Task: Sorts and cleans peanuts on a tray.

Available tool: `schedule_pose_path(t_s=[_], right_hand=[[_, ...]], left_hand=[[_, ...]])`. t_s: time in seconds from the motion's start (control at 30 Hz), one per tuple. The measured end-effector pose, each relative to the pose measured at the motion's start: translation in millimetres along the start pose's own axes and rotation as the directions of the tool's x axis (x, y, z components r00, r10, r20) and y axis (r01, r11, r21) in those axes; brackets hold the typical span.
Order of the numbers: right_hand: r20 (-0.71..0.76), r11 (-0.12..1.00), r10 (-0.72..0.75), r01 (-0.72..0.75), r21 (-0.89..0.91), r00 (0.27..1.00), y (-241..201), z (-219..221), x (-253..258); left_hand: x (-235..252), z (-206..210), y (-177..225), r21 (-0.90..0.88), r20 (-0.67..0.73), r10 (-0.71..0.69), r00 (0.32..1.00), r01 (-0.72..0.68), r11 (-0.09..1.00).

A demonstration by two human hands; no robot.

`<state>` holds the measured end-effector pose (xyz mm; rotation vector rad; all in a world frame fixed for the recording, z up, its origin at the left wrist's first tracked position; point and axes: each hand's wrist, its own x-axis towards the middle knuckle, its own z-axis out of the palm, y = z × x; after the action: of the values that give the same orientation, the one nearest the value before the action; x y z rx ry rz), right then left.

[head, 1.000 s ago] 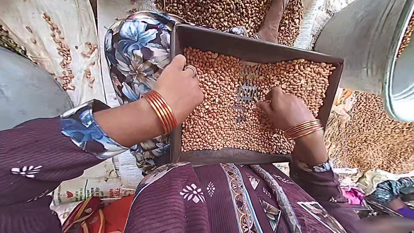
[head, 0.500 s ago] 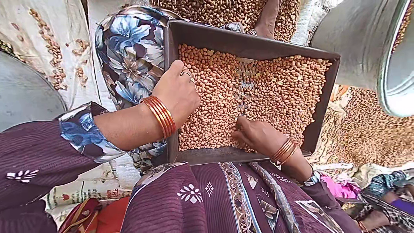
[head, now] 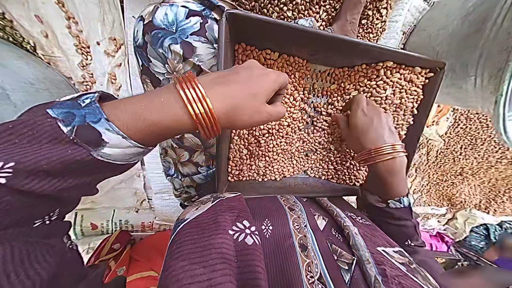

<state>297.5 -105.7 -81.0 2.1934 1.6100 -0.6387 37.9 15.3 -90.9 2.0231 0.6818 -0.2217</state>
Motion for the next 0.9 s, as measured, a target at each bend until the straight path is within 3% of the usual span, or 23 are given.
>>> schedule_pose_path(t_s=[0.07,0.13,0.23,0.37,0.5,0.67,0.9], right_hand=[[-0.035,0.958,-0.261,0.264,0.115,0.965,-4.8,15.3,0.8],[-0.158,0.79,-0.523,0.546,0.28,0.838,-18.0,24.3,-3.4],[-0.25,0.59,-0.683,0.72,0.365,0.686,-39.4,35.8,-20.5],[-0.089,0.45,-0.859,0.827,0.337,0.504,-53.3,63.6,-40.3],[-0.061,0.472,-0.864,0.845,0.25,0.5,-59.2,79.1,-46.9],[-0.041,0.506,-0.848,0.831,0.229,0.528,-60.3,80.1,-47.3],[-0.014,0.547,-0.827,0.809,0.217,0.562,-60.8,81.3,-49.3]], left_hand=[[0.1,-0.3,3.8,-0.132,0.053,-0.087,0.995,0.094,0.987],[1.1,4.2,2.9,-0.134,0.09,-0.107,0.99,0.119,0.984],[4.5,9.9,-3.2,0.021,0.144,-0.025,0.989,0.022,1.0],[5.2,14.8,-7.5,0.142,0.288,0.047,0.957,-0.091,0.986],[1.3,24.1,-9.8,0.19,0.388,0.117,0.914,-0.204,0.96],[-3.2,31.2,-2.7,0.276,0.449,0.072,0.891,-0.215,0.937],[-6.5,48.8,4.7,0.373,0.408,0.054,0.911,-0.221,0.901]])
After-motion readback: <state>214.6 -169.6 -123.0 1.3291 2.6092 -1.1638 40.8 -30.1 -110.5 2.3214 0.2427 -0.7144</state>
